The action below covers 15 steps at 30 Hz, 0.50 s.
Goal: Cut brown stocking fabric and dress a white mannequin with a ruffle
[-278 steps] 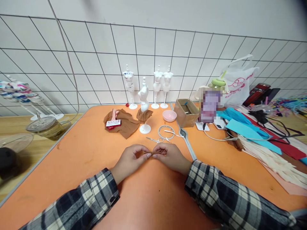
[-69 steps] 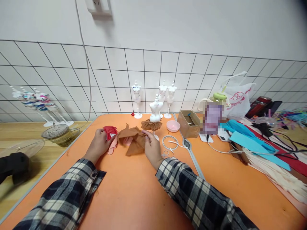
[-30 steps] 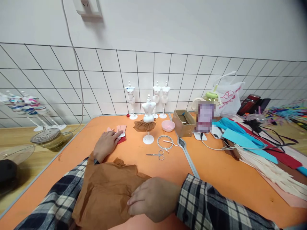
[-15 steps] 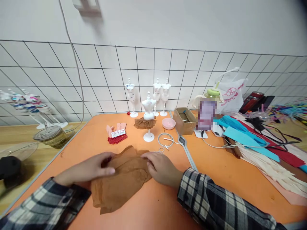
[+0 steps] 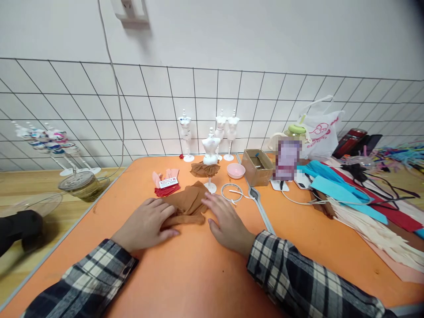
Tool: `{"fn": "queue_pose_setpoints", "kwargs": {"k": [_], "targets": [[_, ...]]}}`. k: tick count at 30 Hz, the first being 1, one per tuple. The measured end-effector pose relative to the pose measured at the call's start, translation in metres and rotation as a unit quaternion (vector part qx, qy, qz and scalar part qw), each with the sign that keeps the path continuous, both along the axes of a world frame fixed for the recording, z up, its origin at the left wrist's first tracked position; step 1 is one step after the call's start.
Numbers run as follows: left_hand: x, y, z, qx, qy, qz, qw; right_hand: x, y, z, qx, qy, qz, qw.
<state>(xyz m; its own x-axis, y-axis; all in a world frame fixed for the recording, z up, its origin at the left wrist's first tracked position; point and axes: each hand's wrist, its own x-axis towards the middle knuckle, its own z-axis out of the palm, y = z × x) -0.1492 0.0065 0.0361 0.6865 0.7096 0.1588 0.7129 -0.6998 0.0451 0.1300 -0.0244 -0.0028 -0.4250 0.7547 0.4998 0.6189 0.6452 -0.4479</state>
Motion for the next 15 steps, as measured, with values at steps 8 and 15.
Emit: {"fn": "queue_pose_setpoints", "kwargs": {"k": [8, 15], "targets": [[0.003, 0.001, -0.002, -0.1, -0.074, 0.062, 0.99, -0.002, -0.009, 0.004, -0.117, -0.175, 0.171, 0.962], [-0.016, 0.015, 0.0, -0.238, -0.269, 0.221, 0.907, 0.0, -0.008, 0.004, -0.097, -0.166, 0.172, 0.966]]}}
